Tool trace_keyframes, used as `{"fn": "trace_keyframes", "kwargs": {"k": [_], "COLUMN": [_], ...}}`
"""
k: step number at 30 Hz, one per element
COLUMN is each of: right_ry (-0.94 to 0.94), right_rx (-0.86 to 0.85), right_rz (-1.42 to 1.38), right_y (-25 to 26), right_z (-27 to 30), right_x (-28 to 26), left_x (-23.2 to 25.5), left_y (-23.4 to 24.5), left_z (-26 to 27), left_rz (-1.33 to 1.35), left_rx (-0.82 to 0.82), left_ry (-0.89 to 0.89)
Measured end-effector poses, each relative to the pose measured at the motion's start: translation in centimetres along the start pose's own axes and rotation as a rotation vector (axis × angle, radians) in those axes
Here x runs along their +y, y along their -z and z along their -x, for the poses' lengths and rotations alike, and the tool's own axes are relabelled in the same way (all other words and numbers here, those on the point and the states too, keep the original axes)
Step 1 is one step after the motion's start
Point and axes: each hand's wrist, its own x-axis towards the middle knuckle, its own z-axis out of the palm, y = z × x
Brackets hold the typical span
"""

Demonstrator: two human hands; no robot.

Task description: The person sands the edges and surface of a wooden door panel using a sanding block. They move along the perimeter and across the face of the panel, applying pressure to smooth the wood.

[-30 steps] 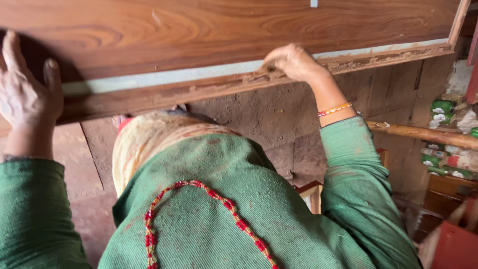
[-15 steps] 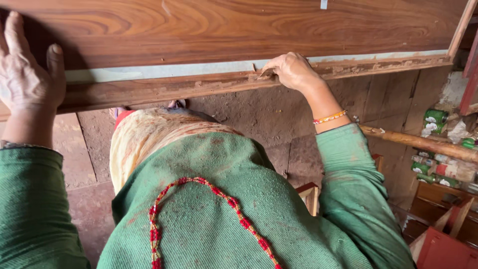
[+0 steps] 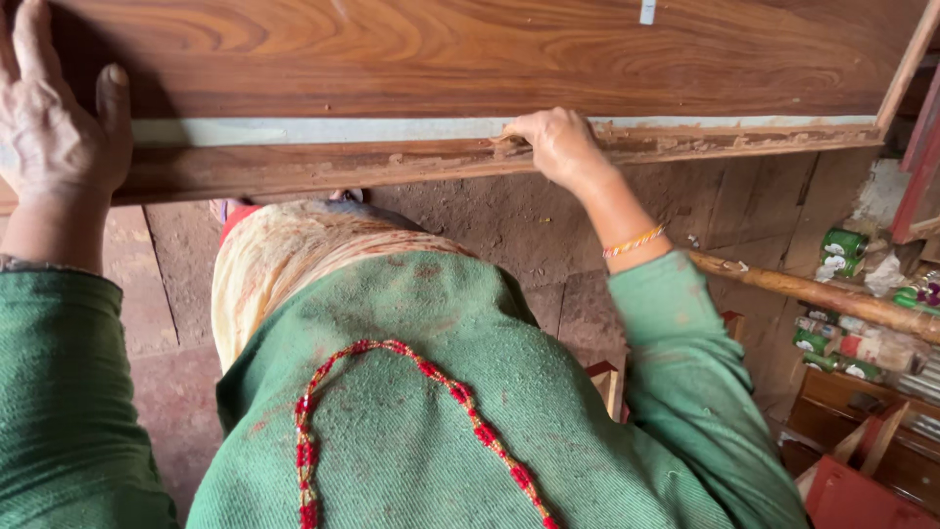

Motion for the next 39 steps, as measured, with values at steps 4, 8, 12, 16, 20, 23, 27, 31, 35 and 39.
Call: {"fn": "trace_keyframes", "kwargs": {"k": [4, 8, 12, 16, 20, 23, 27, 31, 35, 39], "right_ry": [-0.049, 0.2, 0.233, 0.15, 0.154, 0.247, 0.31, 0.194, 0.063, 0.235], "right_rx": [-0.085, 0.199, 0.358, 0.1, 0.012, 0.229, 0.347, 0.087, 0.074, 0.283], "right_rz": [-0.176, -0.095, -0.048, -0.065, -0.091, -0.071, 0.04, -0.079, -0.114, -0.098], "right_y": [2.4, -0.3, -3.2, -0.6, 0.4, -2.2, -4.7, -1.6, -0.2, -3.3], "right_z": [-1.7, -0.7, 0.9, 0.0, -1.6, -1.0, 0.2, -0.5, -1.3, -0.8], "right_x": [-0.4, -1.8, -3.7, -3.4, -3.0, -4.2, -6.2, -6.1, -7.5, -10.5], "left_x": [-0.2, -0.3, -0.4, 0.5, 1.2, 2.0, 3.3, 4.3, 3.9, 2.6], "left_y": [0.2, -0.2, -0.2, 0.7, 1.8, 2.5, 4.5, 6.1, 6.5, 5.4], "left_z": [0.1, 0.1, 0.2, -0.1, -0.5, -1.3, -2.4, -3.0, -3.3, -3.3], "left_rz": [0.01, -0.002, -0.027, 0.034, 0.007, 0.176, 0.261, 0.297, 0.341, 0.394], "left_rx": [0.013, -0.016, -0.117, -0.064, -0.03, -0.063, -0.106, -0.168, -0.167, -0.173], "left_ry": [0.038, 0.076, 0.195, 0.137, 0.103, 0.185, 0.229, 0.263, 0.255, 0.269]}}
